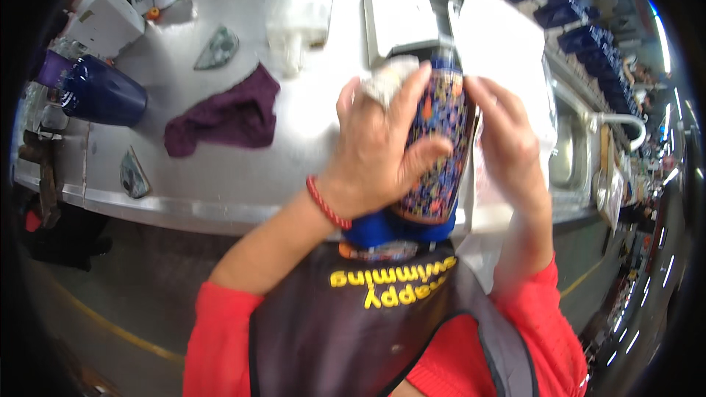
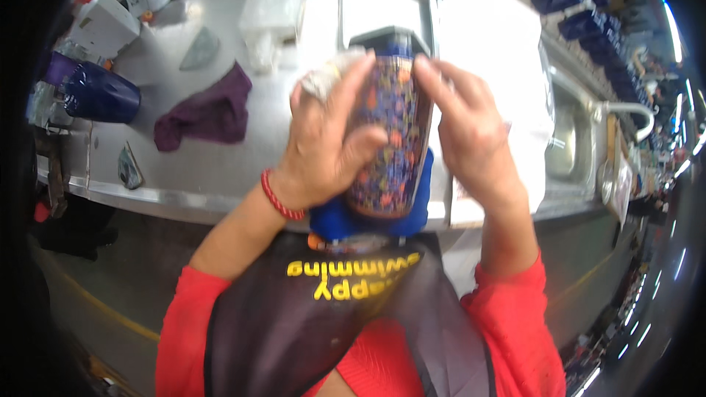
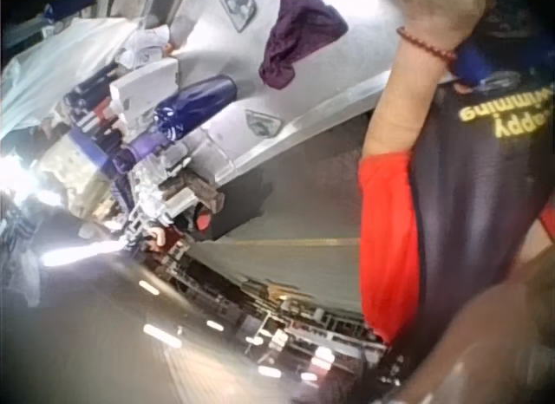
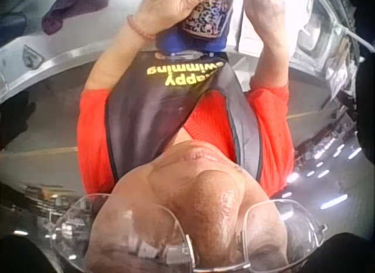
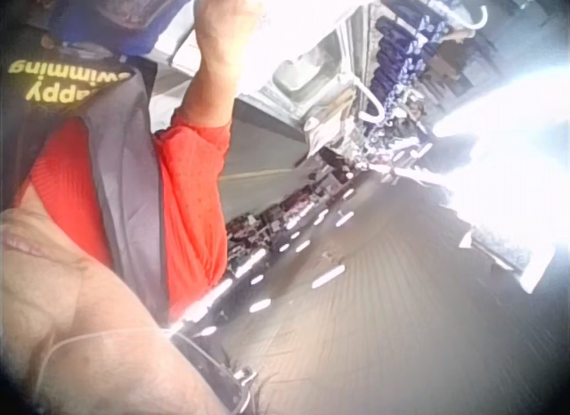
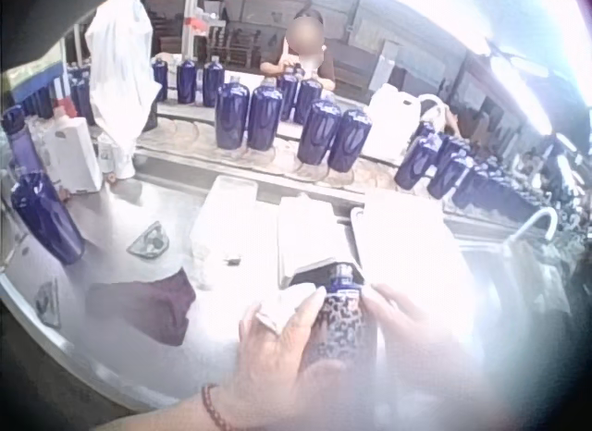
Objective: The person applies decorative stickers to a blue cylindrical container, smoothing each piece with a green tool and rotating the container to cover multiple sides. The person repeatedly wipes the surface and adjusts the container's position on a blue cloth.
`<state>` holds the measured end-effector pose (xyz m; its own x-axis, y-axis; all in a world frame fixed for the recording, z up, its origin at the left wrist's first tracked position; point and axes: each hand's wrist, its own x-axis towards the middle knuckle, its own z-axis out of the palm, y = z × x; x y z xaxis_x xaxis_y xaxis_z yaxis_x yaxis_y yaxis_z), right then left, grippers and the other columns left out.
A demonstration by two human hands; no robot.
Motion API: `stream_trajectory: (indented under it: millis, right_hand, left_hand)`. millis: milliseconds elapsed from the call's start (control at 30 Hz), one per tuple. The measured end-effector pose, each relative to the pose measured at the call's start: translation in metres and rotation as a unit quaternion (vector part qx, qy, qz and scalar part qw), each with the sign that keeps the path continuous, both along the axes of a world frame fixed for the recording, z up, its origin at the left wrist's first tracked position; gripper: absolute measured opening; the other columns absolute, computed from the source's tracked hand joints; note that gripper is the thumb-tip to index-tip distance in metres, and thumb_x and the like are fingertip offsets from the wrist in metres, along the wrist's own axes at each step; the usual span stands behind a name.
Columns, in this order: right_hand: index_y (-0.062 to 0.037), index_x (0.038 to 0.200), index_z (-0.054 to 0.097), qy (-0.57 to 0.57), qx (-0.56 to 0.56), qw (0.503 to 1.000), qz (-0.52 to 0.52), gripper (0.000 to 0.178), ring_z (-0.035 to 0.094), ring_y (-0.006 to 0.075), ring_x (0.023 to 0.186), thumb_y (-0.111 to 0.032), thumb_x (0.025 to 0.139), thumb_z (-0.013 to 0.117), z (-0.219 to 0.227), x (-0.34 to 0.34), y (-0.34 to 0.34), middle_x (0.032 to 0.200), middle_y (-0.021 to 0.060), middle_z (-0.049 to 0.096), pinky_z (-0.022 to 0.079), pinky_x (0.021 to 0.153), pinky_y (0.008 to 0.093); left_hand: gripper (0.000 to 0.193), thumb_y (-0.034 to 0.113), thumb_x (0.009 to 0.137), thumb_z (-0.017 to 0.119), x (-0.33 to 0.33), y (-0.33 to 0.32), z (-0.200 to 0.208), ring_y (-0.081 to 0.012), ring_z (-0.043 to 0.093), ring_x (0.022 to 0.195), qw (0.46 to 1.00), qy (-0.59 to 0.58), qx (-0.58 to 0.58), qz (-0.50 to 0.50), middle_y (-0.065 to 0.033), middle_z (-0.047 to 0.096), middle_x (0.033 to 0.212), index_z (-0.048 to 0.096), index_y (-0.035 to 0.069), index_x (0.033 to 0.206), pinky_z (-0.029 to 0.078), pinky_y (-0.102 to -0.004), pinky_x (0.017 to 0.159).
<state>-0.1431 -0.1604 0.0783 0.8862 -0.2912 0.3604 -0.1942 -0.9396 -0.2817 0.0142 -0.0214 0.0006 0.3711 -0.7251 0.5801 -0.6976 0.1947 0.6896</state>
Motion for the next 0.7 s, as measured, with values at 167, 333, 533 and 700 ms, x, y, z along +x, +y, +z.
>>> stream_trajectory:
  millis: [167, 333, 533, 700]
  right_hand:
    - [-0.0092, 0.141, 0.061, -0.026, 0.032, 0.998, -0.037, 0.055, 0.063, 0.0366, 0.116, 0.01, 0.09, 0.059, -0.01, -0.019, 0.004, 0.128, 0.0188, 0.064, 0.053, 0.096, 0.0411]
    - [-0.0109, 0.145, 0.059, -0.046, 0.084, 0.995, -0.021, 0.054, 0.062, 0.0368, 0.118, -0.03, 0.096, 0.07, -0.03, -0.034, 0.02, 0.144, 0.0215, 0.056, 0.05, 0.102, 0.0425]
    - [-0.0102, 0.148, 0.055, -0.054, 0.138, 0.989, 0.002, 0.071, 0.063, 0.0351, 0.113, -0.048, 0.091, 0.073, -0.042, -0.044, 0.028, 0.152, 0.0236, 0.048, 0.05, 0.1, 0.0449]
    - [-0.0094, 0.152, 0.051, -0.051, 0.156, 0.986, 0.016, 0.08, 0.06, 0.0402, 0.123, -0.051, 0.088, 0.074, -0.046, -0.047, 0.027, 0.155, 0.0263, 0.043, 0.049, 0.103, 0.0465]
  left_hand:
    - [0.073, 0.06, 0.099, 0.053, 0.015, -0.008, -0.009, -0.0352, 0.057, 0.12, 0.999, -0.024, -0.035, -0.035, -0.0191, 0.062, 0.129, 0.056, -0.001, 0.138, 0.031, -0.0511, 0.109]
    - [0.079, 0.06, 0.093, 0.064, 0.016, -0.009, -0.01, -0.0361, 0.053, 0.123, 0.997, -0.043, -0.033, -0.047, -0.019, 0.06, 0.132, 0.053, -0.002, 0.141, 0.031, -0.0506, 0.109]
    - [0.099, 0.07, 0.085, 0.068, 0.019, -0.007, -0.011, -0.0377, 0.052, 0.124, 0.995, -0.085, -0.015, -0.055, -0.022, 0.058, 0.135, 0.046, -0.004, 0.146, 0.028, -0.0523, 0.11]
    - [0.103, 0.072, 0.083, 0.068, 0.02, -0.005, -0.008, -0.037, 0.051, 0.124, 0.993, -0.1, 0.001, -0.06, -0.0222, 0.057, 0.135, 0.044, -0.005, 0.147, 0.027, -0.0525, 0.111]
